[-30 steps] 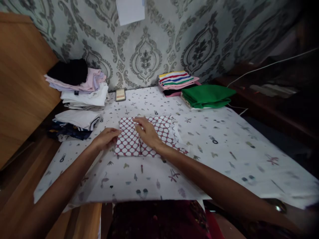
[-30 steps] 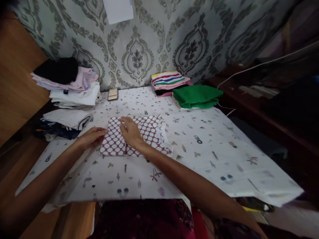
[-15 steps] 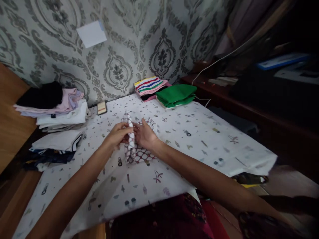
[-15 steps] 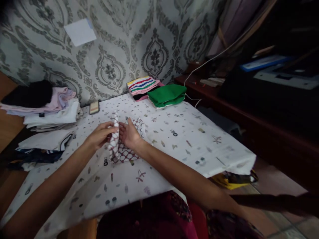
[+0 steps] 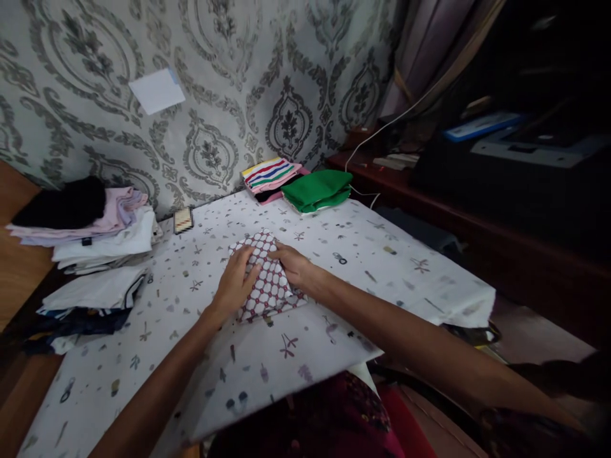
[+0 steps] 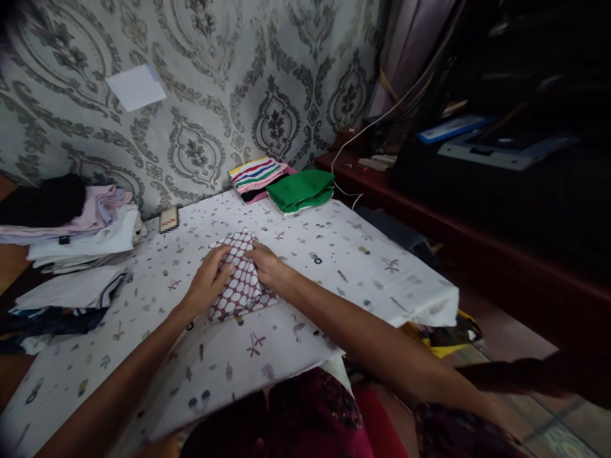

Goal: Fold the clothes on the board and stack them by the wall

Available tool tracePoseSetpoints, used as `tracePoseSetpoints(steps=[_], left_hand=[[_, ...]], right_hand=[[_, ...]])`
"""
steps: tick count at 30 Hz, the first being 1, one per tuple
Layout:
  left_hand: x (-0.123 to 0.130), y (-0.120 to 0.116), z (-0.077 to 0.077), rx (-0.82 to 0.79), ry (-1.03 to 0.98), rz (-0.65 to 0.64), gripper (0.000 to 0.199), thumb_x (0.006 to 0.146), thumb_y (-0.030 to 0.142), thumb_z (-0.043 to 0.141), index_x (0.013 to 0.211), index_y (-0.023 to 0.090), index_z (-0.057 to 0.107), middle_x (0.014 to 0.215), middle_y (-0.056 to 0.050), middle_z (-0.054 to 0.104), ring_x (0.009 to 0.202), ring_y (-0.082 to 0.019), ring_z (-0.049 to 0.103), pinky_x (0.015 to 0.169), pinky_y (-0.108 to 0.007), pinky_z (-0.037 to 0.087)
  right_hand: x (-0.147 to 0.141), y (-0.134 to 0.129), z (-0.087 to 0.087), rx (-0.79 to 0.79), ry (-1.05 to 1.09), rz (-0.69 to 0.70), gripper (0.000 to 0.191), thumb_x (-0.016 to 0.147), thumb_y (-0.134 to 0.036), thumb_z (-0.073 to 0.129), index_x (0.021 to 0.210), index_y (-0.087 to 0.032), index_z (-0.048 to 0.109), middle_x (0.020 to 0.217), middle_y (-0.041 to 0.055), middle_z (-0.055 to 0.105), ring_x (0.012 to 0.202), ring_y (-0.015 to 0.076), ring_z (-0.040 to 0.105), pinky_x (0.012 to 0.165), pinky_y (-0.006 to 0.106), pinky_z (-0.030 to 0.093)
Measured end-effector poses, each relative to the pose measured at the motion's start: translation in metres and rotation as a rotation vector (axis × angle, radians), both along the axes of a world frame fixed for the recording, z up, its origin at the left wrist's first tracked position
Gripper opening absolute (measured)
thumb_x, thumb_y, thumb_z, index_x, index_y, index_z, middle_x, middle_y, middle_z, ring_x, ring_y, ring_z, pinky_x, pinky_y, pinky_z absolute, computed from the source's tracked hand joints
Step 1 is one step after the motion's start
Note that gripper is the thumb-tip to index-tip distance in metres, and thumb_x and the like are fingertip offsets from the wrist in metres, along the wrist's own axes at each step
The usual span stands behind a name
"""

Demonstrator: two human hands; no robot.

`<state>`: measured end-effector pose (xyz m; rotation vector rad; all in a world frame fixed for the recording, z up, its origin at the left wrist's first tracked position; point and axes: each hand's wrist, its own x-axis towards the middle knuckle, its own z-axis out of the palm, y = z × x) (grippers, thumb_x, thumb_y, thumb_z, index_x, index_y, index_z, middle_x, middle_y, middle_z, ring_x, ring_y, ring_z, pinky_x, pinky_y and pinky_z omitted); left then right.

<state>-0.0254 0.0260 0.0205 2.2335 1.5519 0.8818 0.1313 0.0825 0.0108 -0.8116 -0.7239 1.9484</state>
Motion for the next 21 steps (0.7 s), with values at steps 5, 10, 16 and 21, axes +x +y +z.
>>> tracePoseSetpoints(steps=[5,10,16,21], left_hand=[[0.011,-0.001,-0.017,-0.088,0.153,0.012,0.060,0.101,0.053,0.036,0.150,0.018,0.036,0.163,-0.019,0.028,0.152,-0.030,0.024,0.122,-0.053,0.023],[0.019,-0.005,-0.022,-0.132,0.352,0.025,0.069,0.101,0.058,0.027,0.154,0.014,0.030,0.165,-0.019,0.022,0.154,-0.029,0.016,0.123,-0.054,0.016],[0.023,-0.006,-0.027,-0.079,0.452,0.032,0.070,0.101,0.059,0.027,0.155,0.013,0.029,0.164,-0.019,0.023,0.154,-0.030,0.015,0.123,-0.054,0.016],[0.022,-0.006,-0.034,0.025,0.340,-0.007,0.055,0.102,0.046,0.036,0.145,0.013,0.042,0.154,-0.020,0.043,0.147,-0.034,0.033,0.119,-0.058,0.024]], right_hand=[[0.009,-0.001,-0.005,0.022,-0.018,-0.028,0.053,0.059,0.001,0.056,0.108,-0.019,0.062,0.092,0.0059,0.075,0.086,0.0245,0.072,0.081,0.043,0.062],[0.008,0.004,-0.011,0.076,-0.074,-0.044,0.050,0.057,-0.001,0.056,0.103,-0.018,0.064,0.086,0.0037,0.074,0.083,0.0225,0.071,0.080,0.038,0.061],[0.015,0.005,-0.004,0.404,-0.671,-0.251,0.044,0.075,-0.012,0.055,0.118,-0.016,0.063,0.109,0.0098,0.070,0.106,0.0249,0.065,0.100,0.043,0.050],[0.007,-0.014,0.010,1.077,-1.071,-0.188,0.043,0.091,-0.019,0.046,0.131,-0.010,0.058,0.136,0.0180,0.057,0.133,0.0267,0.048,0.116,0.043,0.035]])
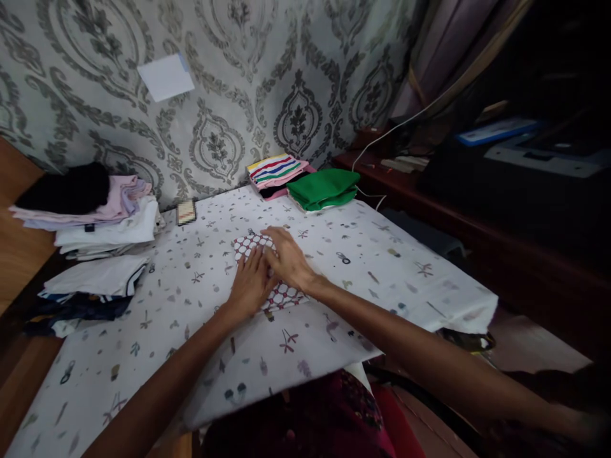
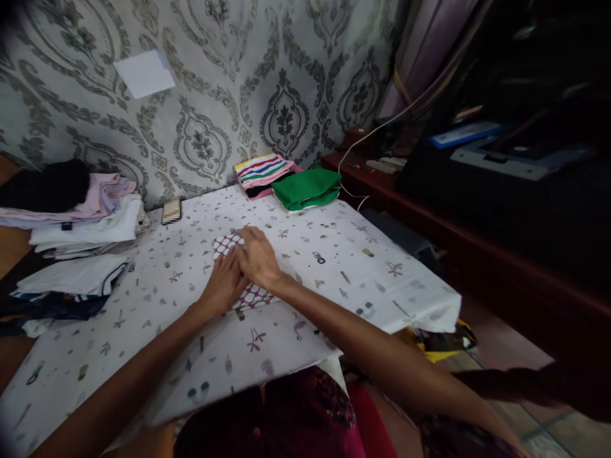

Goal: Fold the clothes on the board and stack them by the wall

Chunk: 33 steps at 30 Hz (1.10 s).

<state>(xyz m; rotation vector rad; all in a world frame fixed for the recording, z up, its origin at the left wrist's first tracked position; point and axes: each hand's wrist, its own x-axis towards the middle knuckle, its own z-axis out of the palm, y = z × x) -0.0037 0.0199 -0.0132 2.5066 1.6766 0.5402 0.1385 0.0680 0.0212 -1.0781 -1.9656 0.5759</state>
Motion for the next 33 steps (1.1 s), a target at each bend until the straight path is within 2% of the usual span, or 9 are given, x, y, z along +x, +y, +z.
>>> tracePoseSetpoints(steps=[4,7,10,13,19,24,28,30,33], left_hand=[[-0.018,0.010,0.003,0.056,-0.267,-0.095,0.033,0.098,0.023,0.035,0.121,0.018,0.059,0.121,-0.013,0.065,0.116,-0.027,0.058,0.104,-0.048,0.045],[-0.044,0.035,0.009,0.108,-0.368,0.029,0.025,0.094,0.019,0.040,0.109,0.019,0.059,0.110,-0.010,0.064,0.107,-0.024,0.058,0.099,-0.043,0.047],[-0.069,0.068,0.015,0.058,-0.363,0.158,0.022,0.090,0.020,0.047,0.109,0.019,0.058,0.109,-0.010,0.064,0.107,-0.025,0.058,0.099,-0.043,0.046],[-0.079,0.092,0.014,-0.008,-0.359,0.134,0.023,0.088,0.023,0.052,0.108,0.020,0.060,0.099,-0.006,0.066,0.098,-0.023,0.062,0.090,-0.037,0.049],[-0.069,0.108,0.006,-0.039,-0.193,0.058,0.022,0.095,0.031,0.045,0.101,0.020,0.063,0.082,0.000,0.066,0.076,-0.017,0.061,0.074,-0.027,0.048],[-0.070,0.120,0.007,0.010,-0.106,0.129,0.021,0.096,0.031,0.046,0.091,0.020,0.064,0.080,-0.005,0.068,0.082,-0.022,0.063,0.084,-0.034,0.045],[-0.070,0.112,0.013,0.044,-0.058,0.192,0.021,0.097,0.031,0.046,0.097,0.019,0.063,0.096,-0.011,0.070,0.101,-0.028,0.060,0.096,-0.043,0.042],[-0.063,0.093,0.015,0.081,-0.049,0.187,0.026,0.099,0.033,0.042,0.107,0.017,0.062,0.110,-0.014,0.068,0.110,-0.029,0.057,0.100,-0.046,0.041],[-0.045,0.050,0.011,0.148,-0.027,0.074,0.038,0.101,0.037,0.037,0.128,0.016,0.053,0.133,-0.016,0.060,0.130,-0.029,0.049,0.110,-0.049,0.035]], right_hand=[[-0.016,-0.005,-0.003,-0.057,-0.181,0.132,0.043,0.100,-0.024,0.034,0.136,-0.009,0.053,0.134,0.0175,0.060,0.128,0.0241,0.053,0.112,0.041,0.040],[-0.019,-0.002,-0.009,-0.076,-0.286,0.078,0.044,0.101,-0.022,0.031,0.137,-0.008,0.052,0.135,0.0182,0.059,0.128,0.0242,0.053,0.112,0.040,0.040],[-0.015,-0.001,-0.016,-0.057,-0.414,0.040,0.047,0.099,-0.023,0.037,0.141,-0.007,0.050,0.147,0.0198,0.050,0.139,0.0265,0.044,0.117,0.042,0.034],[-0.012,-0.002,-0.023,-0.061,-0.514,0.012,0.053,0.099,-0.027,0.042,0.147,-0.005,0.044,0.157,0.0216,0.038,0.148,0.0296,0.033,0.121,0.046,0.027],[-0.015,-0.004,-0.030,-0.041,-0.584,0.000,0.058,0.101,-0.033,0.041,0.150,-0.004,0.041,0.161,0.0223,0.031,0.151,0.0308,0.024,0.122,0.047,0.024],[-0.016,-0.007,-0.029,-0.016,-0.628,-0.010,0.060,0.101,-0.037,0.040,0.150,-0.003,0.041,0.161,0.0225,0.030,0.152,0.0307,0.022,0.123,0.047,0.023],[-0.017,-0.008,-0.029,-0.033,-0.635,-0.009,0.060,0.101,-0.038,0.039,0.151,-0.004,0.040,0.161,0.0220,0.030,0.152,0.0298,0.021,0.123,0.046,0.021],[-0.017,-0.007,-0.031,-0.030,-0.627,-0.010,0.060,0.101,-0.038,0.039,0.151,-0.003,0.040,0.161,0.0220,0.030,0.152,0.0296,0.021,0.123,0.046,0.020],[-0.016,-0.005,-0.035,-0.014,-0.610,-0.003,0.058,0.101,-0.033,0.038,0.151,-0.005,0.039,0.161,0.0206,0.031,0.152,0.0285,0.021,0.123,0.047,0.021]])
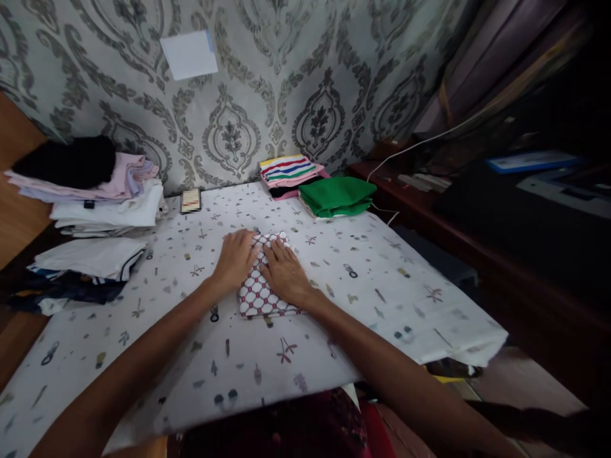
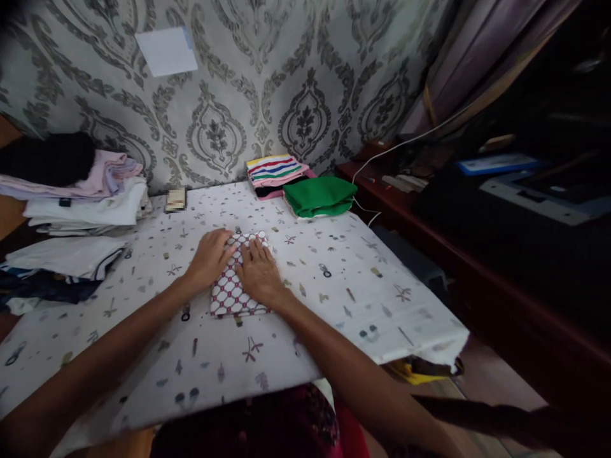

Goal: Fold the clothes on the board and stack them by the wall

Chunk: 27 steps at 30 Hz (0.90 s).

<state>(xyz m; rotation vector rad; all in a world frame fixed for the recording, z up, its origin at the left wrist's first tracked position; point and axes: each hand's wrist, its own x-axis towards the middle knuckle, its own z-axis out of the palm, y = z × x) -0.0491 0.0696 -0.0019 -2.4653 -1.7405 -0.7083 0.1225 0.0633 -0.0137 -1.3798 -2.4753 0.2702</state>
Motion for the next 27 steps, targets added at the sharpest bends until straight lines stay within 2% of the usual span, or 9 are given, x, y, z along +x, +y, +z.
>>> tracePoseSetpoints(steps=[4,6,8,10,12,14,16,21,27], left_hand=[[0.015,-0.060,-0.015,-0.089,0.054,-0.108,0.054,0.103,0.043,0.034,0.150,0.017,0.030,0.156,-0.017,0.040,0.151,-0.027,0.026,0.121,-0.053,0.019],[0.012,-0.080,-0.019,-0.153,0.053,-0.123,0.063,0.101,0.049,0.036,0.153,0.016,0.023,0.159,-0.019,0.034,0.152,-0.029,0.024,0.120,-0.055,0.022],[0.004,-0.095,-0.017,-0.151,0.018,-0.142,0.068,0.099,0.054,0.041,0.152,0.016,0.024,0.159,-0.021,0.033,0.150,-0.030,0.027,0.118,-0.054,0.029],[-0.005,-0.108,-0.009,-0.089,-0.020,-0.150,0.061,0.097,0.053,0.046,0.143,0.015,0.038,0.150,-0.021,0.044,0.141,-0.030,0.039,0.111,-0.050,0.038],[-0.013,-0.123,-0.001,-0.028,0.015,-0.156,0.037,0.099,0.044,0.048,0.123,0.017,0.055,0.128,-0.017,0.060,0.119,-0.027,0.055,0.098,-0.044,0.047],[-0.016,-0.138,0.004,0.016,0.147,-0.187,0.022,0.100,0.031,0.045,0.104,0.018,0.062,0.101,-0.010,0.066,0.094,-0.023,0.059,0.084,-0.039,0.050],[-0.016,-0.152,0.005,0.048,0.307,-0.211,0.023,0.099,0.019,0.043,0.106,0.019,0.064,0.089,-0.007,0.064,0.082,-0.022,0.057,0.077,-0.037,0.048],[-0.005,-0.168,0.000,-0.059,0.485,-0.123,0.051,0.089,0.001,0.041,0.137,0.016,0.050,0.095,-0.010,0.066,0.088,-0.024,0.060,0.081,-0.039,0.048],[0.020,-0.169,0.005,-0.285,0.507,0.053,0.053,0.087,0.006,0.048,0.139,0.015,0.050,0.090,-0.013,0.068,0.078,-0.024,0.065,0.071,-0.035,0.048]], right_hand=[[0.001,0.002,-0.002,-0.009,0.001,0.016,0.055,0.100,-0.023,0.034,0.151,-0.005,0.040,0.161,0.0205,0.033,0.152,0.0281,0.022,0.122,0.046,0.022],[0.002,0.003,-0.001,-0.020,0.000,0.020,0.054,0.100,-0.022,0.032,0.150,-0.003,0.040,0.160,0.0221,0.033,0.152,0.0286,0.022,0.122,0.046,0.022],[0.002,0.003,0.000,-0.037,0.008,0.022,0.054,0.101,-0.022,0.031,0.150,-0.004,0.040,0.160,0.0219,0.033,0.152,0.0282,0.023,0.122,0.046,0.023],[0.004,0.003,0.002,-0.059,0.013,0.020,0.054,0.101,-0.023,0.033,0.150,-0.005,0.040,0.160,0.0207,0.033,0.152,0.0281,0.022,0.121,0.047,0.023],[0.005,0.002,0.007,-0.077,0.010,0.033,0.053,0.100,-0.026,0.036,0.149,-0.006,0.042,0.160,0.0202,0.035,0.151,0.0292,0.024,0.121,0.047,0.024],[0.006,0.004,0.015,-0.080,0.005,0.056,0.048,0.100,-0.027,0.040,0.143,-0.007,0.049,0.154,0.0204,0.043,0.146,0.0302,0.033,0.119,0.046,0.027],[0.004,0.010,0.025,-0.058,-0.002,0.082,0.042,0.100,-0.028,0.041,0.133,-0.008,0.057,0.146,0.0200,0.050,0.140,0.0301,0.041,0.116,0.045,0.031],[-0.016,0.038,0.033,-0.027,-0.046,0.125,0.041,0.102,-0.030,0.039,0.130,-0.007,0.059,0.150,0.0203,0.046,0.143,0.0312,0.035,0.117,0.047,0.027],[-0.036,0.051,0.008,-0.030,-0.039,0.099,0.051,0.105,-0.040,0.031,0.143,-0.010,0.049,0.155,0.0179,0.043,0.147,0.0299,0.031,0.120,0.050,0.019]])
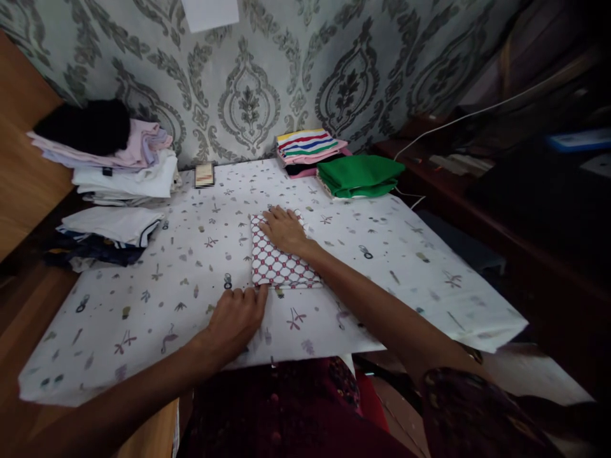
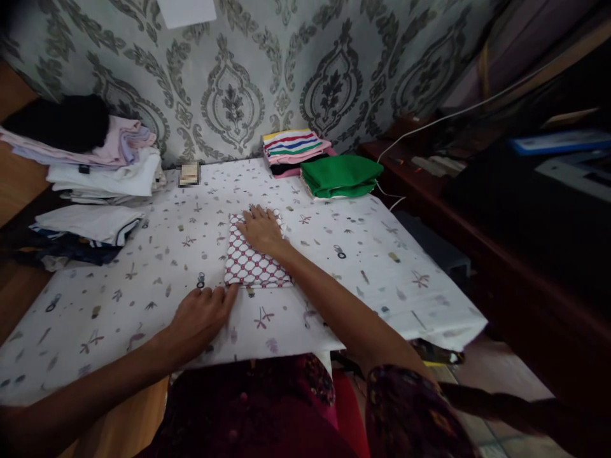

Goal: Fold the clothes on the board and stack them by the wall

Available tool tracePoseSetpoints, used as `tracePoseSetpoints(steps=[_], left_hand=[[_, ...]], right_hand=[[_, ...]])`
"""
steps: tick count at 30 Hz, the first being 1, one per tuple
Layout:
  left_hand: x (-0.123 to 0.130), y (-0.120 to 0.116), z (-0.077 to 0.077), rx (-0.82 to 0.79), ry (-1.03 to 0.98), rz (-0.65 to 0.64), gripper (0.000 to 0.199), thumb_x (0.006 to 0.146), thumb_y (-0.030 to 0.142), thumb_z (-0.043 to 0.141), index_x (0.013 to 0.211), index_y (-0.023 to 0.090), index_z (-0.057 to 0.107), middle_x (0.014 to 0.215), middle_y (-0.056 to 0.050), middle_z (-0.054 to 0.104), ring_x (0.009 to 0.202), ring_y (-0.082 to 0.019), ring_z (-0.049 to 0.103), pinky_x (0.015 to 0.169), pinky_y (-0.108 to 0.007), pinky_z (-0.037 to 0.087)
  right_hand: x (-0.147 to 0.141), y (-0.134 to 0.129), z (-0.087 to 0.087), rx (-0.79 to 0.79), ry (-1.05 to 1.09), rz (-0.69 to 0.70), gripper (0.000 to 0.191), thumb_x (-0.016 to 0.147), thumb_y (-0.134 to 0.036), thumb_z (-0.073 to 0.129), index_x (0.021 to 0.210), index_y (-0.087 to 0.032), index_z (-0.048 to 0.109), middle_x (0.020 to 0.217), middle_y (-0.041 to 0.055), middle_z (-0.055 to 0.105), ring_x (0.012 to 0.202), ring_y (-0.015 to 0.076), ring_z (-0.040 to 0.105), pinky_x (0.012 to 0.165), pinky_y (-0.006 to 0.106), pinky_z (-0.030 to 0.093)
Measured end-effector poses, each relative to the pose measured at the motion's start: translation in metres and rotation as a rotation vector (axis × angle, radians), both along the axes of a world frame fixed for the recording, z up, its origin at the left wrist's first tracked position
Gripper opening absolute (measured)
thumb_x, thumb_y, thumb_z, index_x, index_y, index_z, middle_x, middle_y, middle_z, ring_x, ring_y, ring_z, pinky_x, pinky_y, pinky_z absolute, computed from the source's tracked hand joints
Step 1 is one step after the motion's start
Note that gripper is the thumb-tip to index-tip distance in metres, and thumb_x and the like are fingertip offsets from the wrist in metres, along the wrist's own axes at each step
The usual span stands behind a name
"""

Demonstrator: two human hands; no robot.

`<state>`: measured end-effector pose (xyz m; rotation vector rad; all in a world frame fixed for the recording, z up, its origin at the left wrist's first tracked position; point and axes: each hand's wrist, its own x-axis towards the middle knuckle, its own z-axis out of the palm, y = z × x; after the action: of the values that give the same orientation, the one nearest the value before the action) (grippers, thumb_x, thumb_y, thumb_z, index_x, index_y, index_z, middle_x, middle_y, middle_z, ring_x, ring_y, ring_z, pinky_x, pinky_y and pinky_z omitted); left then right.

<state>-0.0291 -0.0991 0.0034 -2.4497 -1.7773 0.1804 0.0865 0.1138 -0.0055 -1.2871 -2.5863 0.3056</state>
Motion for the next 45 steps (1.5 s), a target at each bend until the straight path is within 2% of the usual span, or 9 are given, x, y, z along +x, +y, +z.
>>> tracePoseSetpoints(steps=[9,14,18,22,25,32,36,40,45], left_hand=[[0.006,-0.017,-0.008,-0.010,0.018,0.095,0.063,0.082,0.003,0.049,0.144,0.013,0.049,0.069,-0.008,0.063,0.061,-0.021,0.061,0.057,-0.032,0.042],[0.000,-0.019,0.008,-0.094,0.034,0.056,0.054,0.079,0.003,0.051,0.132,0.015,0.056,0.078,-0.010,0.069,0.065,-0.023,0.065,0.056,-0.031,0.042],[-0.020,0.002,0.029,-0.090,-0.257,0.173,0.017,0.094,0.018,0.044,0.101,0.021,0.059,0.087,-0.008,0.071,0.078,-0.023,0.067,0.062,-0.031,0.043],[-0.030,0.032,0.033,-0.065,-0.539,0.328,0.032,0.099,0.044,0.039,0.081,0.022,0.054,0.080,-0.004,0.067,0.075,-0.022,0.063,0.065,-0.032,0.043],[-0.023,0.047,0.027,-0.086,-0.633,0.356,0.033,0.094,0.047,0.047,0.074,0.022,0.053,0.079,-0.003,0.064,0.076,-0.021,0.060,0.068,-0.032,0.043],[-0.016,0.059,0.015,-0.086,-0.831,0.437,0.011,0.078,0.028,0.058,0.069,0.022,0.054,0.070,0.002,0.060,0.070,-0.017,0.056,0.064,-0.029,0.039],[-0.033,0.070,0.021,-0.096,-1.252,0.422,0.024,0.074,0.041,0.061,0.067,0.020,0.054,0.062,0.003,0.055,0.062,-0.014,0.053,0.060,-0.026,0.041],[-0.041,0.075,0.020,-0.182,-1.643,0.657,0.042,0.065,0.053,0.075,0.070,0.020,0.050,0.059,0.005,0.054,0.055,-0.012,0.056,0.052,-0.023,0.045],[-0.028,0.073,0.011,-0.446,-1.731,0.813,0.056,0.060,0.045,0.086,0.102,0.022,0.057,0.085,-0.005,0.074,0.065,-0.019,0.072,0.062,-0.032,0.059]], right_hand=[[0.002,-0.001,-0.010,0.033,-0.012,-0.008,0.055,0.105,-0.043,0.028,0.146,-0.011,0.047,0.157,0.0172,0.041,0.147,0.0298,0.032,0.120,0.049,0.018],[0.002,-0.003,-0.005,0.031,-0.024,-0.019,0.053,0.105,-0.041,0.030,0.145,-0.012,0.047,0.156,0.0153,0.042,0.146,0.0286,0.033,0.120,0.048,0.019],[0.007,0.004,0.015,-0.036,-0.065,0.010,0.046,0.105,-0.032,0.028,0.140,-0.014,0.053,0.144,0.0160,0.055,0.136,0.0278,0.047,0.115,0.048,0.029],[0.015,0.028,0.037,-0.108,-0.155,0.038,0.037,0.099,-0.027,0.040,0.123,-0.016,0.065,0.132,0.0175,0.063,0.123,0.0326,0.056,0.102,0.050,0.043],[0.020,0.051,0.047,-0.172,-0.185,0.073,0.030,0.090,-0.034,0.057,0.109,-0.016,0.072,0.122,0.0159,0.069,0.110,0.0312,0.064,0.089,0.040,0.050],[0.028,0.075,0.045,-0.292,-0.124,0.134,0.029,0.077,-0.038,0.073,0.094,-0.015,0.074,0.108,0.0101,0.073,0.098,0.0243,0.065,0.075,0.026,0.046],[0.047,0.072,0.047,-0.378,-0.057,0.134,0.020,0.075,-0.033,0.070,0.076,-0.014,0.069,0.081,0.0034,0.070,0.081,0.0196,0.061,0.066,0.024,0.042],[0.073,0.058,0.048,-0.427,0.052,0.100,0.023,0.080,-0.037,0.064,0.076,-0.015,0.063,0.076,-0.0004,0.063,0.076,0.0157,0.057,0.063,0.023,0.041],[0.098,0.042,0.032,-0.688,0.496,0.014,0.023,0.068,-0.029,0.073,0.082,-0.018,0.059,0.082,-0.0012,0.062,0.082,0.0168,0.057,0.067,0.023,0.044]])
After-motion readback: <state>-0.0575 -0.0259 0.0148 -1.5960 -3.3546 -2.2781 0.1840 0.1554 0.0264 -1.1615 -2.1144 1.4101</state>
